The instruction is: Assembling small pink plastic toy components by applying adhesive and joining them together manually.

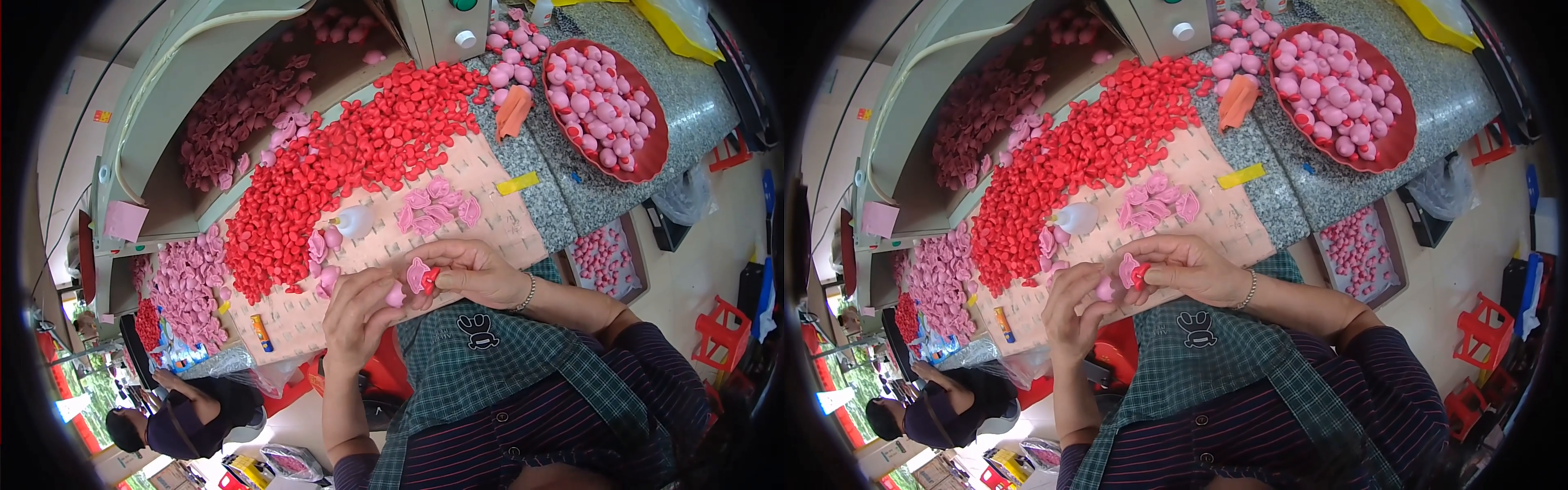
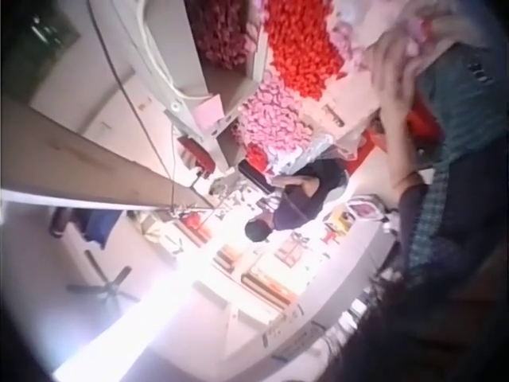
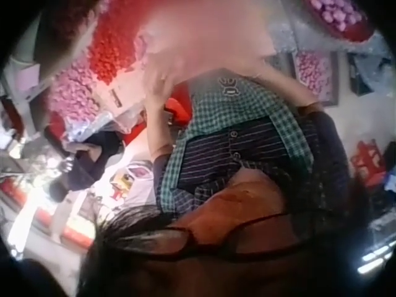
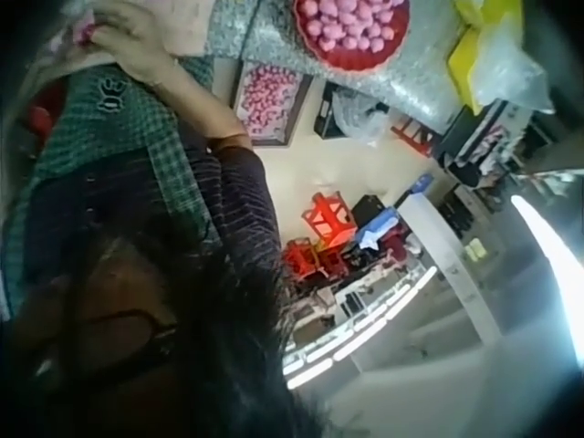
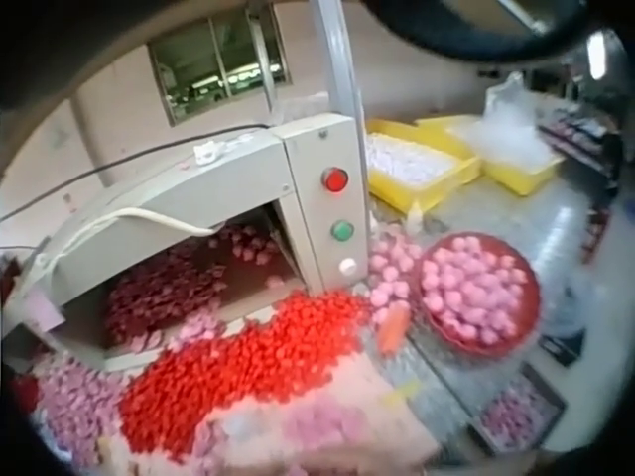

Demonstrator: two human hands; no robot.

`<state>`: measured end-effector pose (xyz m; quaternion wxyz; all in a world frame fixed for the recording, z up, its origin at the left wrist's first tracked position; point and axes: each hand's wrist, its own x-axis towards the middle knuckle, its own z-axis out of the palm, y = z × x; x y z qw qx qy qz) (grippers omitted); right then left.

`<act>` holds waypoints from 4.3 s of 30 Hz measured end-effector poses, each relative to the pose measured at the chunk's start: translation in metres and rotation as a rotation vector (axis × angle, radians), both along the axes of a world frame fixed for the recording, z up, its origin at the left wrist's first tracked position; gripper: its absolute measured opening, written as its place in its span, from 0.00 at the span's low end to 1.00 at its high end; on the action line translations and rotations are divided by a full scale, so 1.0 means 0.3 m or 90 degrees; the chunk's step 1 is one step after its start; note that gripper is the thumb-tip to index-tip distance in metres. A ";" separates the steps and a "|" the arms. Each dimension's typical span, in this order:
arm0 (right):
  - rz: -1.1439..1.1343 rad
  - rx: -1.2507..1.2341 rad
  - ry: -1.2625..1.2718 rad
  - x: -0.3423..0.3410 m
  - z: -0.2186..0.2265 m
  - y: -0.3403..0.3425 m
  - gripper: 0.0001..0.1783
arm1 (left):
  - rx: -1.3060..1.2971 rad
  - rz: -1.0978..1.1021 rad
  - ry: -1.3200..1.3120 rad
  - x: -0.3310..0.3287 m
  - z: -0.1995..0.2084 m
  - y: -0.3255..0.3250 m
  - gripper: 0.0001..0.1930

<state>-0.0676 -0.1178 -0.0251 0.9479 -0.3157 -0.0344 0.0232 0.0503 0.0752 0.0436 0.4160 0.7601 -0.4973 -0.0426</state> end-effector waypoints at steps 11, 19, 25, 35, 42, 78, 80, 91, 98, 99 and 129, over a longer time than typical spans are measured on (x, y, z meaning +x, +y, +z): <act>0.051 0.057 0.038 -0.005 0.015 0.018 0.23 | 0.002 -0.084 -0.120 0.001 0.071 -0.068 0.26; 0.047 0.071 0.049 -0.009 0.006 0.012 0.23 | 0.040 -0.098 -0.114 -0.002 0.073 -0.077 0.25; 0.044 0.064 0.054 -0.002 -0.009 0.017 0.20 | 0.054 -0.095 -0.132 -0.003 0.085 -0.088 0.24; 0.005 0.083 0.070 0.013 0.018 0.041 0.19 | 0.009 -0.077 -0.113 0.010 0.067 -0.080 0.25; 0.035 0.116 0.082 0.021 0.017 0.049 0.19 | -0.006 -0.050 -0.091 0.017 0.068 -0.080 0.24; 0.003 0.136 0.066 0.021 0.034 0.031 0.15 | 0.067 -0.025 0.075 -0.008 0.100 -0.086 0.20; -0.004 0.111 0.062 0.019 0.040 0.033 0.15 | 0.067 -0.017 0.074 -0.011 0.100 -0.082 0.20; 0.011 0.144 0.044 0.019 0.011 0.038 0.16 | 0.079 0.006 0.109 -0.024 0.107 -0.085 0.20; -0.008 0.110 0.056 0.015 0.036 0.038 0.16 | 0.081 -0.022 0.046 -0.029 0.130 -0.094 0.21; -0.010 0.110 0.056 0.014 0.033 0.041 0.16 | 0.081 -0.023 0.046 -0.030 0.128 -0.095 0.21; -0.094 0.104 0.101 0.016 0.058 0.077 0.14 | -0.030 0.077 -0.260 -0.086 0.015 -0.150 0.23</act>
